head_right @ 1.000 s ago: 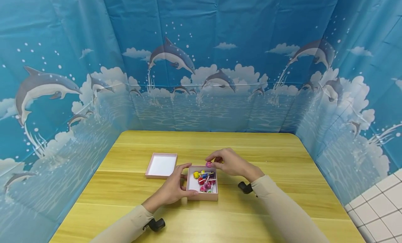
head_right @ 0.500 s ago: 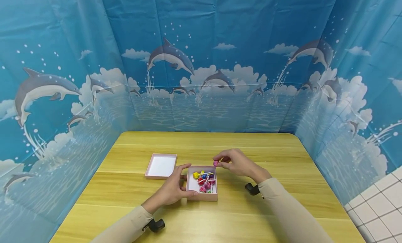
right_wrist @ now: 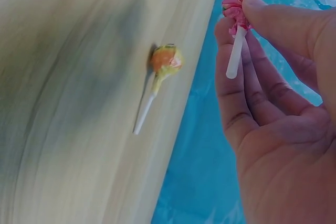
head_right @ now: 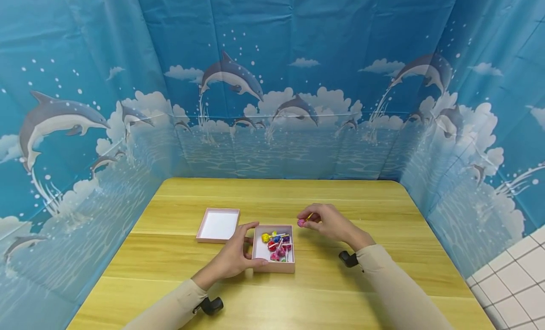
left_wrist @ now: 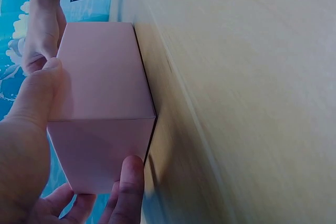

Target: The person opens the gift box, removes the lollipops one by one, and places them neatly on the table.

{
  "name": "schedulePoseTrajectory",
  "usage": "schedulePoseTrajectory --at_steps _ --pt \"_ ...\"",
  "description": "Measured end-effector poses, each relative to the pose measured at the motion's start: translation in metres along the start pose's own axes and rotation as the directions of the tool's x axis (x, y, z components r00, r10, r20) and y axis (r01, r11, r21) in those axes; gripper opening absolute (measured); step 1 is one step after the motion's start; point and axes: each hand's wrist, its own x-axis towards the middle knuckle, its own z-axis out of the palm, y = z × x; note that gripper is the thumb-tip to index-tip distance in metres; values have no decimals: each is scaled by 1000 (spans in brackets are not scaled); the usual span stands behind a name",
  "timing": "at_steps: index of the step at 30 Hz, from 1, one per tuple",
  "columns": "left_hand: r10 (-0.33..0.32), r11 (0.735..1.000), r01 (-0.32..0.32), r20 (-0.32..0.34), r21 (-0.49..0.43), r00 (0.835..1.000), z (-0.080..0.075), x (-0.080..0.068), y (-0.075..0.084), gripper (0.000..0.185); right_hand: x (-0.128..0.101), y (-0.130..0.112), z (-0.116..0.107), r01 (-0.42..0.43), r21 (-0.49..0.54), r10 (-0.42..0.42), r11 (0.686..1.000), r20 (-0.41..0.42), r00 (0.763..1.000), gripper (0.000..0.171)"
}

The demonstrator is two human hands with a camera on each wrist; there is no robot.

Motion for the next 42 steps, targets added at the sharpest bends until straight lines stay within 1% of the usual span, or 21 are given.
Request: schedulePoseTrajectory --at_steps 4,7,9,14,20,28,35,42 --pt "-2 1000 2 -1 8 1000 -1 1 2 110 1 5 1 -5 -3 5 1000 -2 1000 24" --pt "-1 1000 1 0 13 1000 -1 1 2 110 3 10 2 1 -24 -1 1000 -9 1000 24" --pt "-1 1000 1 1 15 1000 -1 1 1 109 4 13 4 -12 -37 12 999 -11 1000 23" --pt "-4 1000 4 1 12 1000 0 1 1 109 7 21 9 -15 -68 14 998 -17 1000 21" --pt "-16 1000 16 9 1 1000 1 0 0 112 11 28 16 30 -105 -32 994 -16 999 19" --pt "-13 1000 13 3 7 1000 1 -1 0 111 16 32 20 36 -173 -38 984 -9 999 17" --pt "-30 999 30 5 14 1000 -1 0 1 112 19 33 22 7 -167 -13 986 -32 999 17" --pt "-35 999 35 8 10 999 -1 1 1 111 19 33 23 3 -198 -13 980 -52 999 18"
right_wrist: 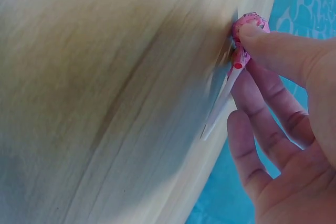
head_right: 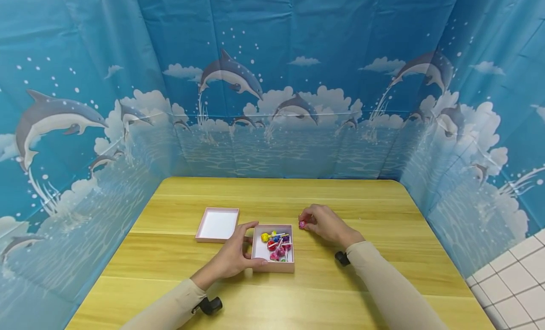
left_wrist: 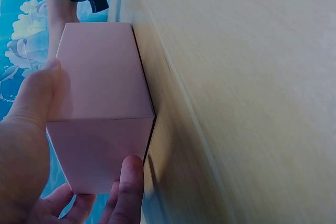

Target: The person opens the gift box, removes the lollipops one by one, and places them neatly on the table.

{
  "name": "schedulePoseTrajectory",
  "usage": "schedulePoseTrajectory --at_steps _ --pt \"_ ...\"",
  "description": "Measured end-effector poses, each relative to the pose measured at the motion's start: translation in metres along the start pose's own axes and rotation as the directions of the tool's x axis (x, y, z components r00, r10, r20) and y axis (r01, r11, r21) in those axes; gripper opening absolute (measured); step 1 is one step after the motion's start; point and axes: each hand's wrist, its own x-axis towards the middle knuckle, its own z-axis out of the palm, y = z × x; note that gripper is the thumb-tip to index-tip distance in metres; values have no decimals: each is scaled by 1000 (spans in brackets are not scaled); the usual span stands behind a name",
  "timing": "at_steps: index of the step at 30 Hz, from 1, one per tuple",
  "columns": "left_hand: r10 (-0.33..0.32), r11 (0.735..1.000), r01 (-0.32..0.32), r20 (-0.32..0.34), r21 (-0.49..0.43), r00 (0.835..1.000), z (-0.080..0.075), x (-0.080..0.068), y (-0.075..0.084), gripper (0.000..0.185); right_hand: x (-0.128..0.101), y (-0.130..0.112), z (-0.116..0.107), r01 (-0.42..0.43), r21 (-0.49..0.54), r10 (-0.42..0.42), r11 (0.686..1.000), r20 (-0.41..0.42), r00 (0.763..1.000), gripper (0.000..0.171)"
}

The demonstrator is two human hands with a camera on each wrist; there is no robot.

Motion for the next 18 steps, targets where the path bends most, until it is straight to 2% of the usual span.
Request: schedulePoseTrajectory --at_steps 18 --pt "13 1000 -13 -4 -11 1000 1 -2 1 111 -3 0 -5 32 -14 -33 999 -25 999 22"
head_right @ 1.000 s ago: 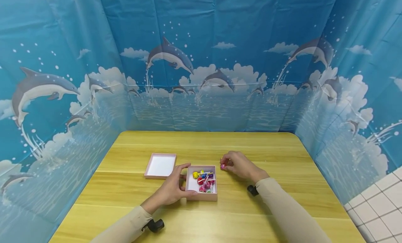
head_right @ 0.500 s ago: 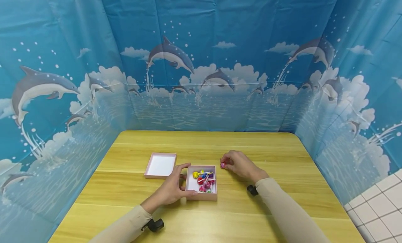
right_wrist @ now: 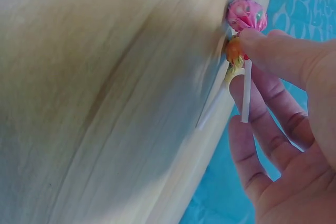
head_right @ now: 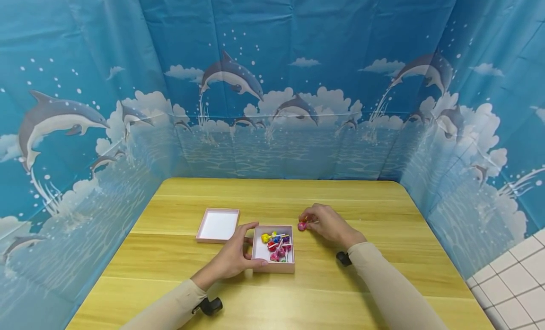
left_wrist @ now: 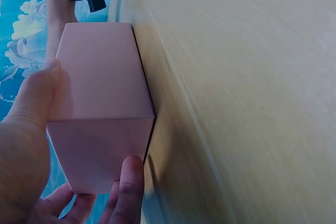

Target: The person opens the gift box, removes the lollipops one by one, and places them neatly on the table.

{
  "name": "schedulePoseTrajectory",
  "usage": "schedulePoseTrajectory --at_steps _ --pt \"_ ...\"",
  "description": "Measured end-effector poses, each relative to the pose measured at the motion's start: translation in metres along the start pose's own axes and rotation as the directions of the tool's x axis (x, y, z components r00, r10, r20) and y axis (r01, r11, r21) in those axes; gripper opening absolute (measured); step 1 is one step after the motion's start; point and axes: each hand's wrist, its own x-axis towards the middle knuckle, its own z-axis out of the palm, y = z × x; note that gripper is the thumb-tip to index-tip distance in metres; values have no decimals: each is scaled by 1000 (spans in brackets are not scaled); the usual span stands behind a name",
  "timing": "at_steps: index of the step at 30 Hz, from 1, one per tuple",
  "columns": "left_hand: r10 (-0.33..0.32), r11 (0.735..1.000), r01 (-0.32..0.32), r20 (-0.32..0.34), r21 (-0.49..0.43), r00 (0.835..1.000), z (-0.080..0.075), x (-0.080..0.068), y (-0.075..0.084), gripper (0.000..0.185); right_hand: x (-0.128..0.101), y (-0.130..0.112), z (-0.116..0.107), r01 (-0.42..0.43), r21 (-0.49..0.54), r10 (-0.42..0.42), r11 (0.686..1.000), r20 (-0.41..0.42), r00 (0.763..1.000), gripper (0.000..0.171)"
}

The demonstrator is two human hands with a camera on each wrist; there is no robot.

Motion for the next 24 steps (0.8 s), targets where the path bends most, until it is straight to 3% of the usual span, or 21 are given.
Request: schedulePoseTrajectory --at_steps 13,24 --pt "-7 1000 7 4 3 1000 1 -1 0 112 -3 -3 -9 -43 -36 42 998 -21 999 24" --pt "-8 1000 8 2 20 1000 0 0 2 112 -1 -31 -20 27 -83 -30 996 -34 999 28"
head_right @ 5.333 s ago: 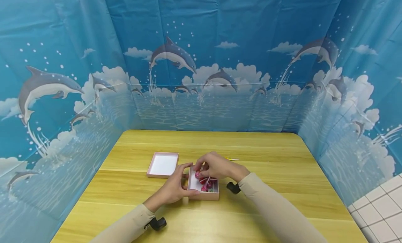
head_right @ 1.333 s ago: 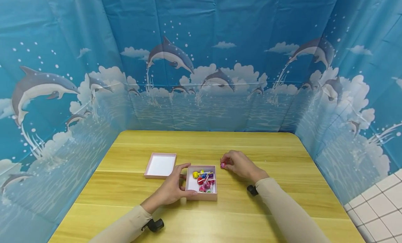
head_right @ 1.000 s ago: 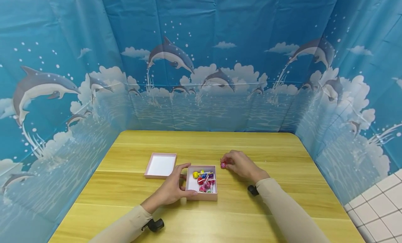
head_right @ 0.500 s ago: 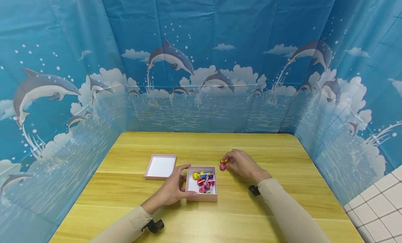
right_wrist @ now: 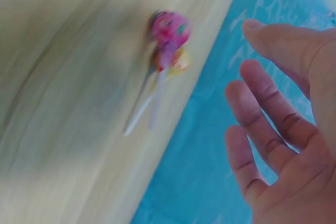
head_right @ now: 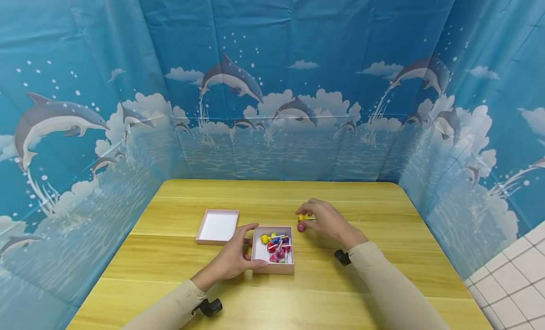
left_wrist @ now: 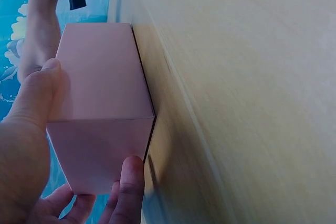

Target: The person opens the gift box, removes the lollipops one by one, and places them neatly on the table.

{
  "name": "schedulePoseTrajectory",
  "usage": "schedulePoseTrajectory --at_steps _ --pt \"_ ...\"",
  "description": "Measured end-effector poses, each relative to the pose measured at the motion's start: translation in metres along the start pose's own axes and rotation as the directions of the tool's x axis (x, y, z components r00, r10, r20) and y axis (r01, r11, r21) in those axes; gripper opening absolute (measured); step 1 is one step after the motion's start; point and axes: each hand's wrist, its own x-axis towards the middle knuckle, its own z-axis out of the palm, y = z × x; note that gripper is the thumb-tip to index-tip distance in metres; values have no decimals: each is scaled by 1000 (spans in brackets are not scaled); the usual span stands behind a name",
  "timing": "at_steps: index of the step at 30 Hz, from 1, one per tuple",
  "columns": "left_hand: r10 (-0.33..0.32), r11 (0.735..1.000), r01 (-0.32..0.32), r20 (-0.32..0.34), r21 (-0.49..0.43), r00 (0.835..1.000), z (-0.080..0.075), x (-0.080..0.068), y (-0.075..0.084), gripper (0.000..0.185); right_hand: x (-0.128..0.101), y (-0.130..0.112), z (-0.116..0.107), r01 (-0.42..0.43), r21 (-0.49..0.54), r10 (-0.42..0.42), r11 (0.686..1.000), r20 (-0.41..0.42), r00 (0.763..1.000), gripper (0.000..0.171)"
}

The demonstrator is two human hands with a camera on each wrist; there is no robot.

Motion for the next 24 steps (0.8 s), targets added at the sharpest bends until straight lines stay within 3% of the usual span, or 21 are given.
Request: schedulePoseTrajectory --at_steps 12,19,24 --pt "6 999 -6 5 -40 1000 0 2 0 111 12 -42 -11 117 -30 -115 993 84 990 25" --pt "11 999 -11 2 -41 1000 -1 6 1 110 18 -61 -14 204 27 -206 979 141 968 21" --pt "11 999 -11 1 -31 1000 -1 5 2 109 24 -72 -13 258 64 -266 964 225 937 21"
